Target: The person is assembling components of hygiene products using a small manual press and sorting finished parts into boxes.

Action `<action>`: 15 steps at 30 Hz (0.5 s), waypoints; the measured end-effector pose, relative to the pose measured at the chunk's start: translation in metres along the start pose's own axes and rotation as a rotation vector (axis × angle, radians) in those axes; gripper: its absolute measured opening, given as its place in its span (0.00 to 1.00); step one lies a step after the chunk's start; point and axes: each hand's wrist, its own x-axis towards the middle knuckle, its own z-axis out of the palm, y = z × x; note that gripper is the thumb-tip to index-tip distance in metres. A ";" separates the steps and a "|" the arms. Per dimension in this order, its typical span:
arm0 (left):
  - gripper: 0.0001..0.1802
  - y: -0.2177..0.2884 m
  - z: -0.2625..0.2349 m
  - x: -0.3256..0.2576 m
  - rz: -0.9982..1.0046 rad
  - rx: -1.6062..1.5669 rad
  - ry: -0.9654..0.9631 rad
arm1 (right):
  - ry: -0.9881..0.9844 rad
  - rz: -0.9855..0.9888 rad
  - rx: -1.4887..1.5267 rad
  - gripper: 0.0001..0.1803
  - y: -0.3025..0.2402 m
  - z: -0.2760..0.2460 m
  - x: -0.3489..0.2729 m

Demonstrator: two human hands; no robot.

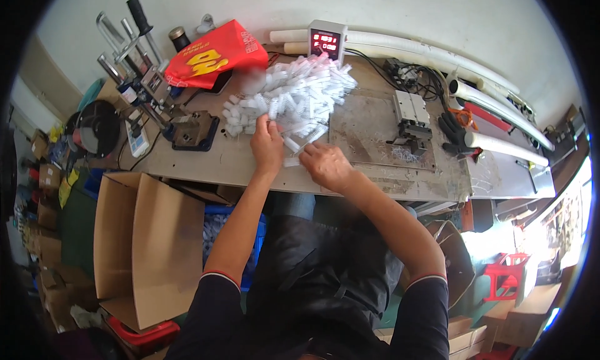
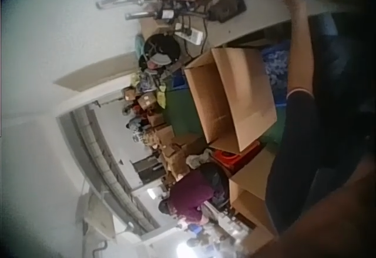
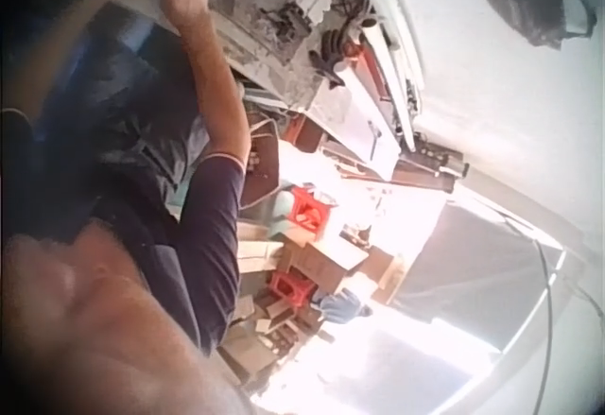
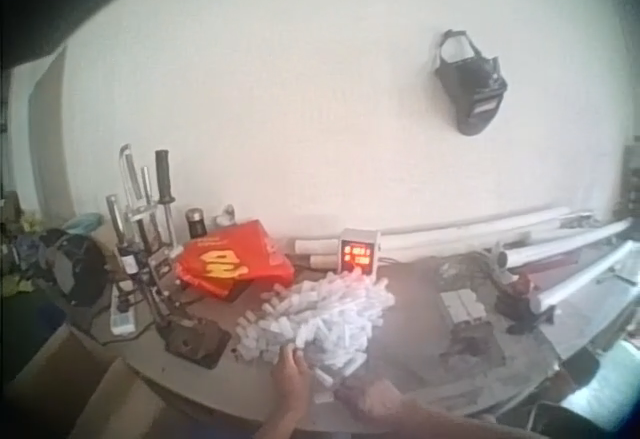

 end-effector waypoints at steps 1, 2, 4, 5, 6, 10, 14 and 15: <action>0.11 -0.001 0.002 0.000 -0.049 -0.019 -0.006 | 0.037 -0.032 0.021 0.04 -0.002 -0.001 0.001; 0.11 -0.002 0.003 0.001 -0.038 -0.025 -0.028 | 0.074 -0.063 0.039 0.05 -0.004 -0.003 0.002; 0.13 -0.013 0.004 0.004 -0.018 -0.038 0.022 | 0.114 0.006 0.052 0.05 -0.010 0.001 -0.001; 0.13 -0.014 0.005 0.005 -0.003 -0.053 -0.013 | 0.110 0.035 0.060 0.05 -0.009 0.003 -0.006; 0.13 -0.014 0.004 0.004 -0.030 -0.066 -0.001 | 0.105 0.066 0.070 0.05 -0.008 0.005 -0.011; 0.14 -0.021 -0.005 0.006 0.005 -0.083 0.041 | 0.052 0.174 0.035 0.05 -0.011 -0.011 -0.024; 0.13 -0.004 -0.004 -0.004 -0.030 -0.192 0.002 | 0.396 0.353 0.158 0.03 -0.002 -0.028 -0.062; 0.13 0.005 -0.004 -0.007 -0.007 -0.201 0.014 | 0.456 0.472 0.184 0.04 0.002 -0.033 -0.077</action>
